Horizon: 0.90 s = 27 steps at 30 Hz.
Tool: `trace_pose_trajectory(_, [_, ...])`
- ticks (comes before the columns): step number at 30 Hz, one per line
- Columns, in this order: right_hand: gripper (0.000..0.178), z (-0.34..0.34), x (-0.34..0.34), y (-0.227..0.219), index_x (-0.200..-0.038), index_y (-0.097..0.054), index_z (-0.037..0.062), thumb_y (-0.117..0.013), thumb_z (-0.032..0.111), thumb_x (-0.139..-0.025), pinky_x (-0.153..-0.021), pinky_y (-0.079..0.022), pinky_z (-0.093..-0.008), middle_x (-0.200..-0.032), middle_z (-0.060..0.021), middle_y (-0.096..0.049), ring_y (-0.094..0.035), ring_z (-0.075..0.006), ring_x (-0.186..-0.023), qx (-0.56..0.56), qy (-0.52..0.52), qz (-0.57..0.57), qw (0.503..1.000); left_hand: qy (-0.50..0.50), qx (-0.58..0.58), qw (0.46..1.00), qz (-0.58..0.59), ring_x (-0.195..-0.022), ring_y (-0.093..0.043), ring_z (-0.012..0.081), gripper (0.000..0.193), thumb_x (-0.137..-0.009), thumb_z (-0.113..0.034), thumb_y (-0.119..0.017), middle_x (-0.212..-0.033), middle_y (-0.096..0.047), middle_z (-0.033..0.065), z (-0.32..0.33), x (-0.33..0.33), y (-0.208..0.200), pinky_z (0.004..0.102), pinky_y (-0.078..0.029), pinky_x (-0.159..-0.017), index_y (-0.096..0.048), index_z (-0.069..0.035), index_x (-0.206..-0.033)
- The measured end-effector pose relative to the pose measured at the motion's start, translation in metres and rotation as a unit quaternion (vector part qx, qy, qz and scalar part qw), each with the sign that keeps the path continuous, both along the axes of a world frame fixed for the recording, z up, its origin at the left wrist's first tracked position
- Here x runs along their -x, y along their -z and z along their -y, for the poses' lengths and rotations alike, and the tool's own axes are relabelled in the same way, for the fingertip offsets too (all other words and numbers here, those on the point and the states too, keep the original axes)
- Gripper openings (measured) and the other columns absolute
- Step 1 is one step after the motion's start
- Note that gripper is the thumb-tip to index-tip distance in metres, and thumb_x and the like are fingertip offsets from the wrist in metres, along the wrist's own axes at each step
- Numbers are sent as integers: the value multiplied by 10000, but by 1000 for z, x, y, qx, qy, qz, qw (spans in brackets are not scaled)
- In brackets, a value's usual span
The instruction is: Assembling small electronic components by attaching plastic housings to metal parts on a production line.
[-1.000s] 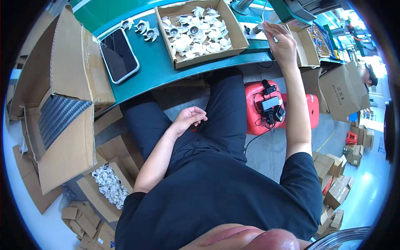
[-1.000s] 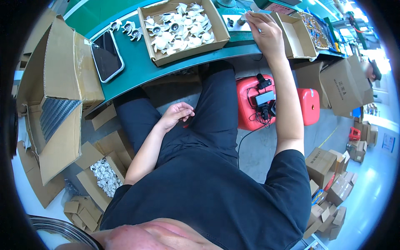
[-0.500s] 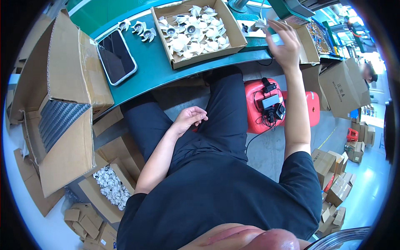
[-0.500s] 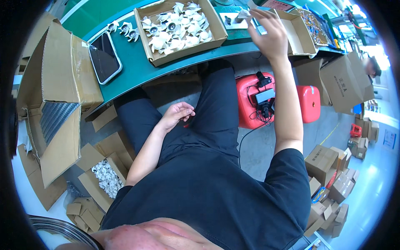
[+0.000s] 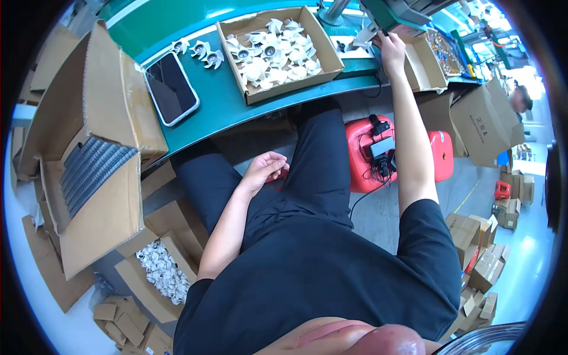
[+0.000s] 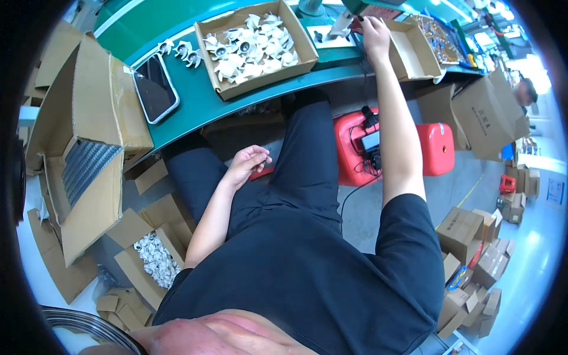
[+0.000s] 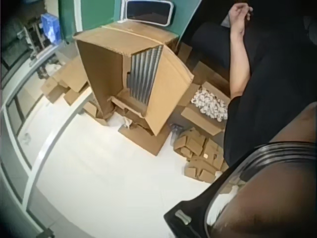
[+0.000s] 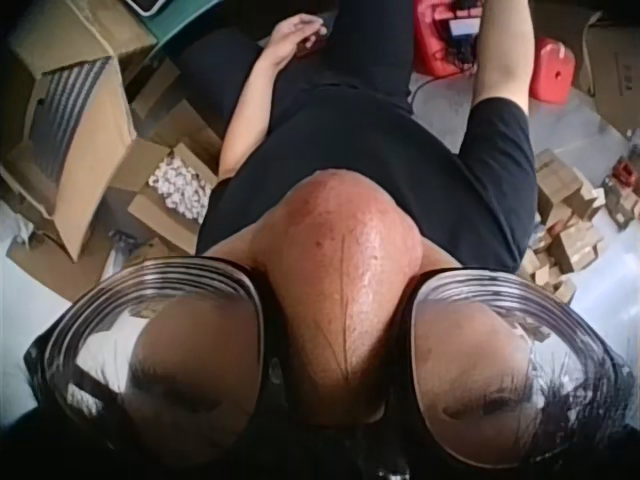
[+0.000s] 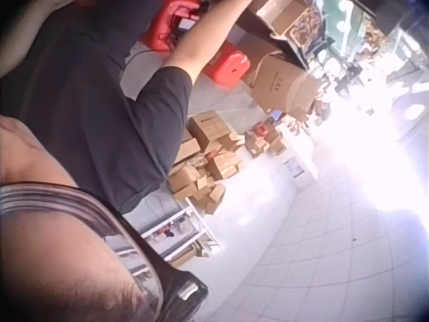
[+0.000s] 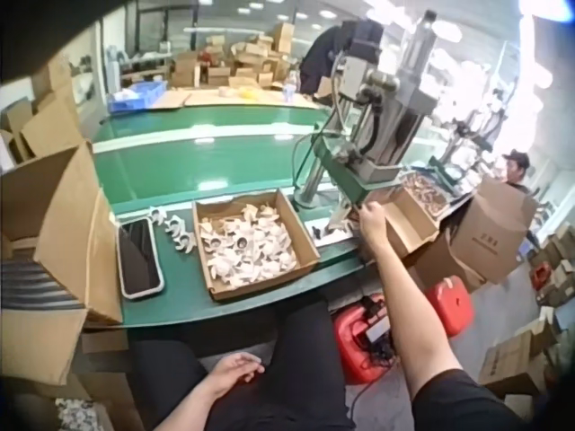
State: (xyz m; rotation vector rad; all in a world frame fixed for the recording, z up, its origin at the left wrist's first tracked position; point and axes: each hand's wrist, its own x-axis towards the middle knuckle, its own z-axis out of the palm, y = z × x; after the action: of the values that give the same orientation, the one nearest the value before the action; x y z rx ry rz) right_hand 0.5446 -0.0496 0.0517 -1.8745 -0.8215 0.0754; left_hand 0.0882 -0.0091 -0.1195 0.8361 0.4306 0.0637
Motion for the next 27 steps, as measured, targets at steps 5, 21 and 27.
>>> trace_pose_trajectory(5, [300,20,67,-24,-1138,-674,-32,-684,187,-933,-865,-534,-324,-1063,-101,-701,-680,-173,-953,-110,-146,127,975,-17,1,1000,-10,-719,-581,49,279,-958,-202,-711,-970,-726,68,6,7,-4,189,-475,-677,-613,-46,-1167])
trace_pose_trajectory(21, [507,11,227,-68,-1267,-651,50,-798,117,-787,-981,-464,-390,-1226,-135,-673,-611,-286,-1136,-147,-247,254,924,-35,32,965,258,-936,-669,131,767,-846,-316,-828,-1051,-709,110,-22,1,-78,275,-543,-857,-438,3,-1425])
trace_pose_trajectory(27, [410,41,261,-44,-1181,-703,96,-781,82,-779,-998,-446,-425,-1191,-75,-689,-613,-251,-1107,61,-472,225,850,-49,-1,971,233,-1018,-674,168,808,-826,-273,-850,-1154,-686,120,-30,-29,-129,301,-544,-892,-416,34,-1435])
